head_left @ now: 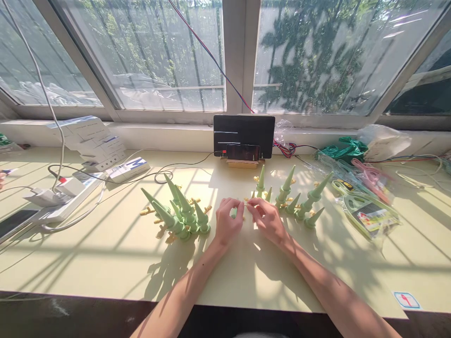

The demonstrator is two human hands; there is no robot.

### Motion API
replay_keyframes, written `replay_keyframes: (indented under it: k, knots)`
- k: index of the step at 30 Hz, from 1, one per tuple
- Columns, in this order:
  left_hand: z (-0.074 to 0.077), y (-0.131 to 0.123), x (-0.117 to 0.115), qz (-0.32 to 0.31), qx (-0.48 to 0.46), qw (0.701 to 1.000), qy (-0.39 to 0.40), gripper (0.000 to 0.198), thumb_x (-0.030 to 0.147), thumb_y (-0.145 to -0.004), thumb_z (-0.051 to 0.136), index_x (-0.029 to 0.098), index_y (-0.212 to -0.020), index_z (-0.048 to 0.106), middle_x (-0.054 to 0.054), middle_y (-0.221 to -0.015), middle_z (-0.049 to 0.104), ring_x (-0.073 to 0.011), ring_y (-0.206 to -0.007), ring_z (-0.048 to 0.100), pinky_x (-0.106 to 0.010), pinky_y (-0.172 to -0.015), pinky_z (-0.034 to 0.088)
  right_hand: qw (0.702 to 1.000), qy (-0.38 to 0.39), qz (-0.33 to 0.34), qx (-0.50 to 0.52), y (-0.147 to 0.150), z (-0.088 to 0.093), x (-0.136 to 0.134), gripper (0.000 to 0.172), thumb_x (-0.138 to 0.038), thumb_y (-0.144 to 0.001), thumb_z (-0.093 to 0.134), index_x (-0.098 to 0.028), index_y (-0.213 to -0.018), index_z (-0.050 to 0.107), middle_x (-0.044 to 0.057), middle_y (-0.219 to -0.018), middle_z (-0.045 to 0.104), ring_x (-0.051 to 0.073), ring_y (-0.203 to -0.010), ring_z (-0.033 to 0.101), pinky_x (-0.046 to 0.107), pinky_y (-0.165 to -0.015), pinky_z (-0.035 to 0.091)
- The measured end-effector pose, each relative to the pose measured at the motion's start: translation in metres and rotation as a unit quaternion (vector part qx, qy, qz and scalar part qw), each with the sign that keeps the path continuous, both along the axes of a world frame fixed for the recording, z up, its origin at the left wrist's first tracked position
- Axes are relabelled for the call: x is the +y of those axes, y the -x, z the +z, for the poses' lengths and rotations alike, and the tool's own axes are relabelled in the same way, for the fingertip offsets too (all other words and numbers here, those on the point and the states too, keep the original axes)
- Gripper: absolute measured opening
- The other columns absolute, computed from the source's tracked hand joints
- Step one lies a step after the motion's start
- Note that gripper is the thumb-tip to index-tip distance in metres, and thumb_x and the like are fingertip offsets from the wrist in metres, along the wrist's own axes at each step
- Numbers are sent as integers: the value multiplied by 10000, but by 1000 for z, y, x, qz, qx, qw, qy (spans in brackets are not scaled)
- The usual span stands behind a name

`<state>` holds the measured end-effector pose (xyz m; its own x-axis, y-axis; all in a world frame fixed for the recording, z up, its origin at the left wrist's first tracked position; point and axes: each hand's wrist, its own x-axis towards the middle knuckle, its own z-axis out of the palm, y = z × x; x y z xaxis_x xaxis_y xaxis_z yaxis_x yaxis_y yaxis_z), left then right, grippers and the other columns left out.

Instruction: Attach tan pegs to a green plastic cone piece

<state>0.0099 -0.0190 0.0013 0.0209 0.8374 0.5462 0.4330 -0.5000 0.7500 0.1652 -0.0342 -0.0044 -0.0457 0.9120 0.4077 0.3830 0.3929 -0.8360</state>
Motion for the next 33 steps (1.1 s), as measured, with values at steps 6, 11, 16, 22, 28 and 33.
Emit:
replay_keyframes:
  k: [6, 11, 16, 22, 28, 33]
  knots:
    - [-2, 1, 1, 5, -5, 1000, -21, 226, 263, -951, 583, 230, -730, 617, -1, -705, 650, -180, -743, 579, -314, -719, 473, 1000, -26, -12, 1, 0, 0, 1, 213, -391, -1009, 560, -210, -982, 668, 42, -865, 703, 144, -532, 592, 300, -539, 488]
    - [0, 1, 2, 41, -5, 999, -1, 214, 309, -959, 573, 222, -769, 618, -12, -744, 636, -183, -754, 578, -320, -726, 463, 997, -56, -43, 15, 0, 4, 0, 228, -390, -1020, 555, -198, -953, 659, 48, -874, 694, 144, -562, 607, 294, -555, 485]
    - [-4, 3, 3, 66, 47, 995, 57, 138, 325, -924, 604, 215, -856, 652, -18, -794, 626, -183, -741, 571, -322, -715, 451, 995, -59, -70, 31, 0, 8, -2, 218, -380, -1010, 577, -189, -954, 665, 42, -834, 698, 153, -588, 639, 276, -555, 493]
    - [-5, 4, 2, 88, 103, 981, 137, 166, 380, -908, 625, 217, -900, 651, -18, -812, 615, -187, -726, 597, -319, -683, 430, 995, -63, -72, 28, 1, 7, -2, 228, -388, -1011, 576, -189, -945, 664, 45, -827, 708, 157, -583, 652, 274, -544, 493]
    - [0, 3, 1, 95, 159, 965, 187, 166, 387, -908, 633, 225, -931, 661, -32, -843, 648, -221, -815, 648, -313, -683, 410, 995, -65, -75, 28, 1, 6, -1, 223, -387, -1011, 579, -192, -941, 663, 47, -830, 714, 160, -587, 655, 274, -540, 478]
    - [1, 3, 1, 94, 193, 953, 216, 134, 333, -915, 619, 227, -987, 658, -31, -836, 663, -221, -812, 656, -295, -649, 386, 996, -55, -69, 25, 1, 5, -1, 218, -388, -1013, 568, -201, -942, 654, 39, -819, 699, 167, -595, 654, 282, -553, 472]
